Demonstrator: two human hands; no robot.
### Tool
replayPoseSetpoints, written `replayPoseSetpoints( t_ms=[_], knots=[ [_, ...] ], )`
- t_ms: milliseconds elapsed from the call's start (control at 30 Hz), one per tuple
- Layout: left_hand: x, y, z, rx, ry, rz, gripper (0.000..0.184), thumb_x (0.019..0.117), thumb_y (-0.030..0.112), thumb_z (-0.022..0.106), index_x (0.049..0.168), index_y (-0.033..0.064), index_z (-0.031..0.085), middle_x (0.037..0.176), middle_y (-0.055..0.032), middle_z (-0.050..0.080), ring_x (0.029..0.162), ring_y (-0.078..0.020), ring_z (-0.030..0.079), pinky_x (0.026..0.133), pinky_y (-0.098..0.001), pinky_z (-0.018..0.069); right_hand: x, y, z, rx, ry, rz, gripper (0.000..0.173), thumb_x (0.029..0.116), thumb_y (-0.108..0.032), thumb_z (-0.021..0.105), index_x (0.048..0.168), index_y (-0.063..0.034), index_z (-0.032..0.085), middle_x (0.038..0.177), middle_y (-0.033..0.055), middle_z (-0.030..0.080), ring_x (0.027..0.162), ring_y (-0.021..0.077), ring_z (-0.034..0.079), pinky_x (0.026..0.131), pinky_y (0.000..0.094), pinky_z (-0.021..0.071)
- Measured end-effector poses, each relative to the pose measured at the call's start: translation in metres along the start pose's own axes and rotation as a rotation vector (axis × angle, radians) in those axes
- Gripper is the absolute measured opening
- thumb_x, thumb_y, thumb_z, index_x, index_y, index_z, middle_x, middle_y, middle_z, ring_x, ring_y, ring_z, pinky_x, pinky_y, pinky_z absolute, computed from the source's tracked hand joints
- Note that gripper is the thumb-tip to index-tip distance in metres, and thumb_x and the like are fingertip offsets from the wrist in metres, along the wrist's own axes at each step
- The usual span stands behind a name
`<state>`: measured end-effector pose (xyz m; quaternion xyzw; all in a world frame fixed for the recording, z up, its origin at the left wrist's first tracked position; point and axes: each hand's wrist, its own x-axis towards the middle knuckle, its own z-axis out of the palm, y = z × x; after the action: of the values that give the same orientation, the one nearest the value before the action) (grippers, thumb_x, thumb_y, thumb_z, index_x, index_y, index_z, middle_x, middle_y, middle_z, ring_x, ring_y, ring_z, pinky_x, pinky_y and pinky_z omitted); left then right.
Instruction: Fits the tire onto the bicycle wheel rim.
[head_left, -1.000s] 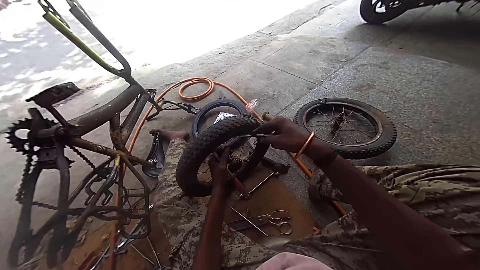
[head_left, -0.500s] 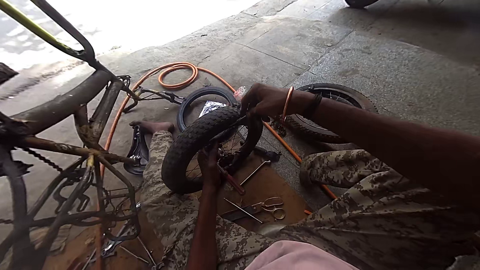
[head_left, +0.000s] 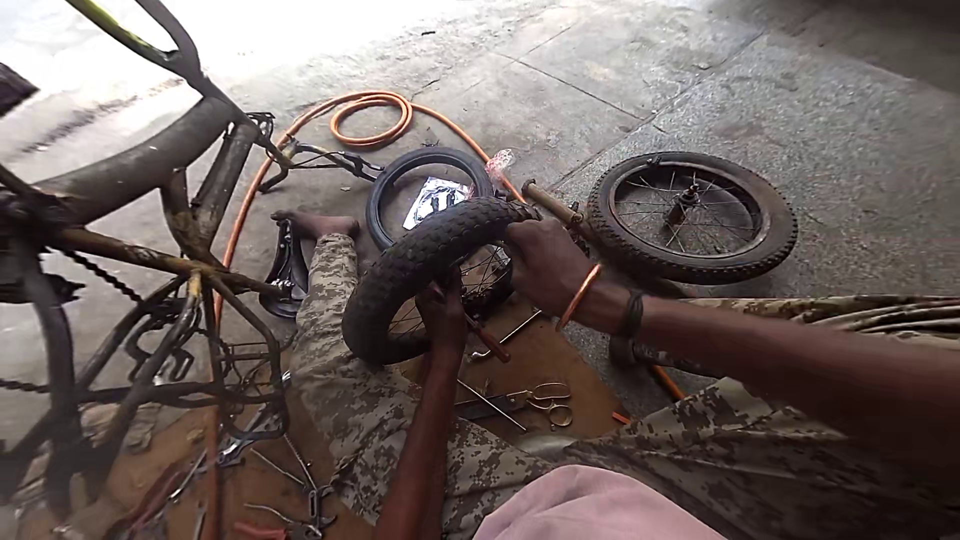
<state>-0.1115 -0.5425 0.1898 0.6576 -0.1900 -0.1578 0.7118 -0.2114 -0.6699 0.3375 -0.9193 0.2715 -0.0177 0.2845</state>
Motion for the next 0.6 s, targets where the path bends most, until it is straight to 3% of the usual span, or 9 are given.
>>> replayPoseSetpoints(
  t_ms=[100,233,300,367,433,467,533,567,600],
  knots=[
    [-0.004,-0.005,0.01,0.045,0.122,0.048,0.018,0.1041,0.017,0.058,0.109,0.0026,0.068,0.094,-0.0045,0.074,0.077,-0.0104,0.069,0.071,-0.0275,0.0586,-0.033,0.002,0.049,0.033,0.329,0.028,0.009,0.0956,-0.002,0.056,0.092,0.003,0.063,0.077,0.0176,0.064,0.07,0.0357,0.068,0.061,0.0507,0.0551],
    [-0.006,-0.007,0.02,0.08,0.262,0.073,0.02,0.1045,0.019,0.06,0.093,0.0051,0.068,0.075,0.0005,0.069,0.059,-0.0056,0.062,0.057,-0.0232,0.0538,-0.062,-0.007,0.094,0.132,0.601,0.101,0.019,0.1028,-0.01,0.051,0.099,0.0028,0.064,0.079,0.0158,0.063,0.063,0.0309,0.065,0.054,0.0472,0.0542],
    [-0.012,-0.004,0.019,0.119,0.27,0.031,0.025,0.1045,0.031,0.061,0.091,0.0107,0.062,0.072,0.001,0.059,0.055,-0.008,0.054,0.052,-0.0262,0.0493,-0.069,-0.018,0.088,0.257,0.537,0.197,0.021,0.1051,-0.016,0.049,0.099,0.0003,0.062,0.073,0.0147,0.061,0.061,0.0306,0.064,0.052,0.0474,0.0531],
    [-0.008,0.001,0.023,0.102,0.316,0.078,0.021,0.1015,0.022,0.065,0.085,0.008,0.064,0.066,0.0018,0.06,0.054,-0.0065,0.057,0.053,-0.0252,0.0525,-0.064,-0.025,0.046,0.54,0.209,0.383,0.03,0.1089,-0.022,0.046,0.104,0.0024,0.063,0.077,0.0152,0.062,0.066,0.0268,0.063,0.06,0.0452,0.0526],
    [-0.007,0.002,0.029,0.086,0.357,0.116,0.015,0.0978,0.011,0.067,0.085,0.0047,0.063,0.067,0.0026,0.061,0.059,-0.0043,0.06,0.06,-0.0234,0.0548,-0.049,-0.019,0.007,0.826,-0.134,0.558,0.036,0.1124,-0.032,0.04,0.117,-0.0015,0.058,0.076,0.0048,0.053,0.055,0.0107,0.047,0.05,0.0264,0.0408],
    [-0.007,-0.001,0.031,0.085,0.364,0.128,0.014,0.0963,0.009,0.069,0.085,0.0035,0.062,0.068,0.0014,0.06,0.06,-0.0054,0.06,0.062,-0.0245,0.0546,-0.047,-0.016,0.003,0.91,-0.179,0.596,0.035,0.1124,-0.034,0.039,0.112,-0.0036,0.057,0.069,0.0019,0.049,0.048,0.008,0.041,0.044,0.0227,0.0351],
    [-0.005,0.002,0.035,0.099,0.37,0.115,0.016,0.0952,0.007,0.069,0.082,0.0012,0.062,0.066,-0.0018,0.06,0.058,-0.0084,0.06,0.059,-0.0261,0.0533,-0.053,-0.009,0.023,0.949,-0.055,0.491,0.037,0.1115,-0.032,0.041,0.094,-0.0039,0.058,0.059,0.0009,0.043,0.043,0.0096,0.038,0.041,0.0249,0.0332],
    [-0.006,0.022,0.036,0.151,0.346,0.007,0.016,0.0968,0.007,0.068,0.084,-0.0016,0.063,0.068,-0.0045,0.061,0.06,-0.0102,0.061,0.062,-0.0266,0.0544,-0.06,-0.005,0.042,0.893,0.073,0.378,0.038,0.1101,-0.031,0.042,0.09,-0.0044,0.06,0.059,0.0039,0.045,0.044,0.0143,0.041,0.042,0.0309,0.036],
    [-0.011,0.058,0.037,0.218,0.29,-0.175,0.014,0.0997,0.006,0.065,0.092,-0.0057,0.063,0.075,-0.0079,0.061,0.067,-0.0117,0.06,0.069,-0.0271,0.0541,-0.065,-0.001,0.064,0.807,0.193,0.264,0.038,0.1101,-0.031,0.041,0.095,-0.0038,0.063,0.064,0.0082,0.05,0.05,0.0201,0.047,0.046,0.0387,0.0417]
  ],
)
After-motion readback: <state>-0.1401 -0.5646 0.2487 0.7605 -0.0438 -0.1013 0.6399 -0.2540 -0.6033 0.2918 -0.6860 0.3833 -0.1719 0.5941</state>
